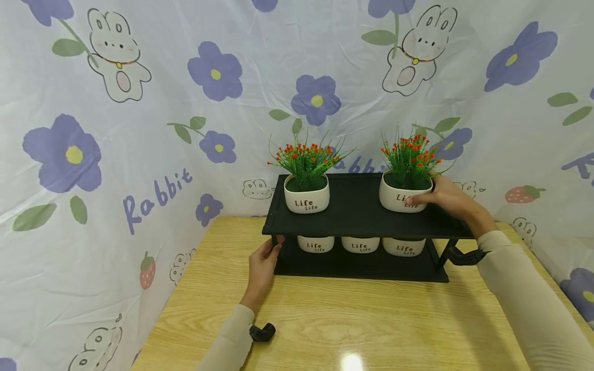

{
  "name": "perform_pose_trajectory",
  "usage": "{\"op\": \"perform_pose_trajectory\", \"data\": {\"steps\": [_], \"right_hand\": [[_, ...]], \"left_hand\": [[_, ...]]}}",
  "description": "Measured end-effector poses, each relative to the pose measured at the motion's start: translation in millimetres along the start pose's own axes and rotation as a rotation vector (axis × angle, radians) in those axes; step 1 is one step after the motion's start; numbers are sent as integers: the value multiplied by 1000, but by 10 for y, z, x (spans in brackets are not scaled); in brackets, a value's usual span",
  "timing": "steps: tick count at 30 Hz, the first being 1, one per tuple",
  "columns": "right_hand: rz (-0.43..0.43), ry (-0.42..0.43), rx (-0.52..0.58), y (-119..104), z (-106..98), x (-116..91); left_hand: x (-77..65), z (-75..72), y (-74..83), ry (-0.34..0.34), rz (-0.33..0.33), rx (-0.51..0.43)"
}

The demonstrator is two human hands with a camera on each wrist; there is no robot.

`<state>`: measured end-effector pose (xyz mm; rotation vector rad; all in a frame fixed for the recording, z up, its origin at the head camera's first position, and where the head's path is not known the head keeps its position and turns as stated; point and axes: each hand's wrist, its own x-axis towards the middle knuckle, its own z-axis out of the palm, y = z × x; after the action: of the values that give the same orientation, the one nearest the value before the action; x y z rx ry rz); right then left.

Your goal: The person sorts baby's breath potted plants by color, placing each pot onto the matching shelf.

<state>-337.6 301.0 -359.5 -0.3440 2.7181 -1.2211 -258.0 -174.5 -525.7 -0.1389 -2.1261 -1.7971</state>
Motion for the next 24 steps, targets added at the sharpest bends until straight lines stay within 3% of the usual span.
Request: {"op": "perform_pose_trajectory", "data": {"steps": [5,14,20,24], "right_hand": [[6,-35,41,0,-3,-13],[-6,-46,93,8,3,-28],[-69,-23,155,-1,-5,-126],[-92,38,163,28,-38,-273]], "left_hand": [[2,-9,-6,3,1,0],[81,-11,-283,6,-14,21],[99,-54,-259,-31,-48,33],[92,-88,-197,-66,-69,65]]}}
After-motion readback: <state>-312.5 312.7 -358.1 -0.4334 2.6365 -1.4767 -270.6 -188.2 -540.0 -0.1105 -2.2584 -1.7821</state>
